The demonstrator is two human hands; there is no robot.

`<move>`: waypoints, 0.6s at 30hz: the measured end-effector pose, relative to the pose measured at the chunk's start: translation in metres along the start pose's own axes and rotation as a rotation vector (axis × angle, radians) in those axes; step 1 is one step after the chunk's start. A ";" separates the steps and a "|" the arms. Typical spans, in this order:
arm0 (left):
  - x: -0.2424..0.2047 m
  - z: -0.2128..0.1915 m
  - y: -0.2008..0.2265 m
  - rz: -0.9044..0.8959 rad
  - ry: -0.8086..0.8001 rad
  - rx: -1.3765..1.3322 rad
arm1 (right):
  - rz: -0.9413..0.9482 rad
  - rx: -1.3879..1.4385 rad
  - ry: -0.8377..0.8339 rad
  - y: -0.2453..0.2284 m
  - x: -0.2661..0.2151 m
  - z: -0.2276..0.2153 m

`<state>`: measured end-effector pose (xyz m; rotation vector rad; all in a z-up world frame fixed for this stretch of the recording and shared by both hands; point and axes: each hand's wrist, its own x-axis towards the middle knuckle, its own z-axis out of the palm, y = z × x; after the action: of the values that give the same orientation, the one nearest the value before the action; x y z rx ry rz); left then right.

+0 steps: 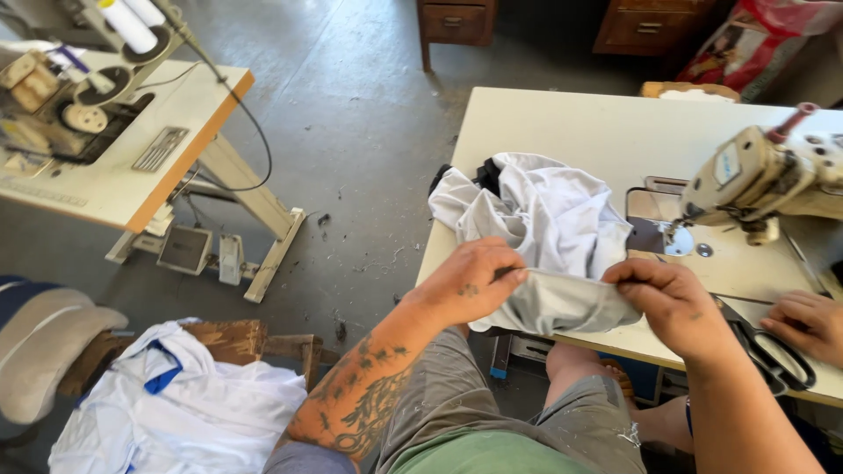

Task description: Trimming excess fabric and loose threads from a white garment using scissors at a sewing station.

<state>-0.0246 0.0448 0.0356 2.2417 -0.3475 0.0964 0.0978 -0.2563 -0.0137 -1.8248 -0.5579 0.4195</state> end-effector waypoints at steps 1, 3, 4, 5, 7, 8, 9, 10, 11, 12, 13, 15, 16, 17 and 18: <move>0.000 -0.006 0.000 0.002 0.010 0.025 | 0.035 -0.088 -0.082 -0.008 -0.001 -0.003; 0.002 -0.006 -0.001 0.059 -0.010 0.052 | 0.008 -0.196 -0.094 -0.032 -0.007 0.006; 0.001 -0.004 -0.003 0.102 -0.020 0.075 | -0.017 -0.307 -0.124 -0.044 -0.012 0.011; 0.003 -0.001 -0.005 0.109 -0.029 0.075 | -0.013 -0.305 -0.113 -0.044 -0.014 0.011; 0.005 0.006 -0.010 0.178 -0.038 0.120 | -0.016 -0.352 -0.059 -0.047 -0.017 0.013; 0.005 0.006 -0.008 0.182 -0.043 0.119 | -0.013 -0.351 -0.053 -0.046 -0.019 0.010; 0.005 0.006 -0.006 0.207 -0.012 0.097 | -0.026 -0.385 0.007 -0.044 -0.022 0.007; 0.006 0.006 -0.005 0.233 0.019 0.073 | -0.039 -0.419 0.068 -0.042 -0.024 0.004; 0.008 0.011 -0.003 0.236 0.016 0.073 | -0.037 -0.418 0.073 -0.041 -0.027 0.006; 0.009 0.016 -0.001 0.174 0.009 0.117 | -0.188 -0.437 0.120 -0.039 -0.029 0.008; 0.010 0.022 0.000 0.110 0.001 0.159 | -0.336 -0.455 0.165 -0.037 -0.033 0.010; 0.011 0.040 -0.004 0.120 0.060 0.248 | -0.484 -0.501 0.277 -0.026 -0.035 0.018; 0.012 0.049 -0.006 0.130 0.123 0.339 | -0.637 -0.546 0.387 -0.020 -0.036 0.022; 0.013 0.058 -0.016 0.130 0.118 0.336 | -0.631 -0.545 0.389 -0.008 -0.038 0.024; 0.015 0.067 -0.027 0.164 0.249 0.419 | -0.723 -0.648 0.446 0.004 -0.040 0.025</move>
<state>-0.0056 0.0063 -0.0250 2.5694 -0.4029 0.5772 0.0514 -0.2601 -0.0245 -2.0560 -1.0502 -0.7170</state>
